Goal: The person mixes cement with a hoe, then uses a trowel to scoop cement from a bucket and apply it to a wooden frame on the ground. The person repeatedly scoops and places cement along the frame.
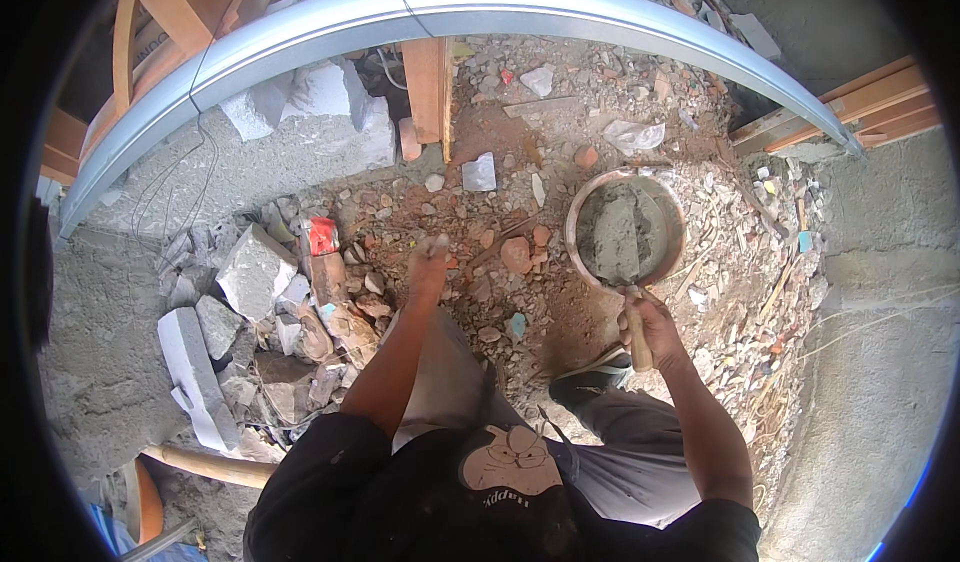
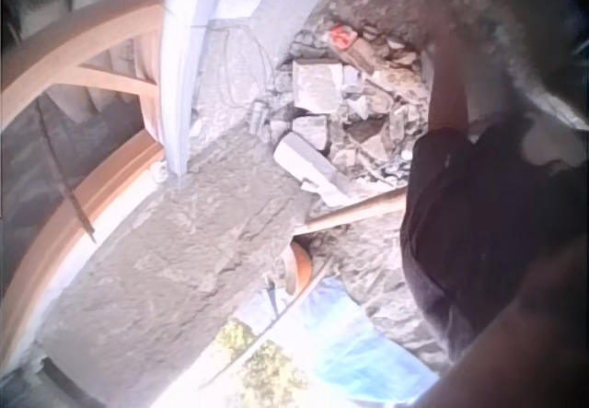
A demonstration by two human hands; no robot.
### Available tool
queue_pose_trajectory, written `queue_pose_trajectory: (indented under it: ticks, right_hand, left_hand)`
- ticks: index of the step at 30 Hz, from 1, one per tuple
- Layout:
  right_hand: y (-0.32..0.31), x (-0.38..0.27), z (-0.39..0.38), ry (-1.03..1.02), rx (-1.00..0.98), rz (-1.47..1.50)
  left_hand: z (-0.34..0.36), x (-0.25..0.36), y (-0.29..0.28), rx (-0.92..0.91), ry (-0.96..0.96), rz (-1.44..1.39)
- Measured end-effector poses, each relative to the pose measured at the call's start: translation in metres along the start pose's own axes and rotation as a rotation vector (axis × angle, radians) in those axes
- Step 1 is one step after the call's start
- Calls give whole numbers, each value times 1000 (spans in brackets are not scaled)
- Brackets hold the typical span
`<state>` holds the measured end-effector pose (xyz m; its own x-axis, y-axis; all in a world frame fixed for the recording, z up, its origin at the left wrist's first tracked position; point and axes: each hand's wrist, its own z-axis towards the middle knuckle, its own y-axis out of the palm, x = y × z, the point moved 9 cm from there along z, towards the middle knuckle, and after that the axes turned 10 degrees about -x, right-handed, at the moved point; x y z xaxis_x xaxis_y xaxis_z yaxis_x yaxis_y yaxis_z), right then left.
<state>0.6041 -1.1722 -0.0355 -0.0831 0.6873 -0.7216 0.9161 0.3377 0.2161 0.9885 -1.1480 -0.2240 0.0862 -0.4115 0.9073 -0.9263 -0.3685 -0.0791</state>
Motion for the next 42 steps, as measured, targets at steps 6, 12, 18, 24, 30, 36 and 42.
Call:
queue_pose_trajectory:
  ticks: [6,12,18,24,30,36,42]
  right_hand:
    - [116,36,13,230,-341,363]
    - [240,28,87,152,-484,325]
    - [313,-34,131,-187,-474,359]
    - [337,-39,151,-27,-657,470]
    - [335,-49,199,81,-941,794]
    - [322,-46,266,64,-1012,1101]
    - [315,-27,248,15,-1093,1011]
  left_hand:
    - [-73,-25,-65,-37,-173,615]
    - [-111,-4,-50,-87,-199,774]
    - [-101,-1,-40,-115,-221,795]
    - [-100,-4,-46,-89,-215,814]
    - [-97,-1,-44,-118,-207,847]
    - [-96,7,-40,-83,-157,822]
    - [-94,-2,-46,-106,-218,783]
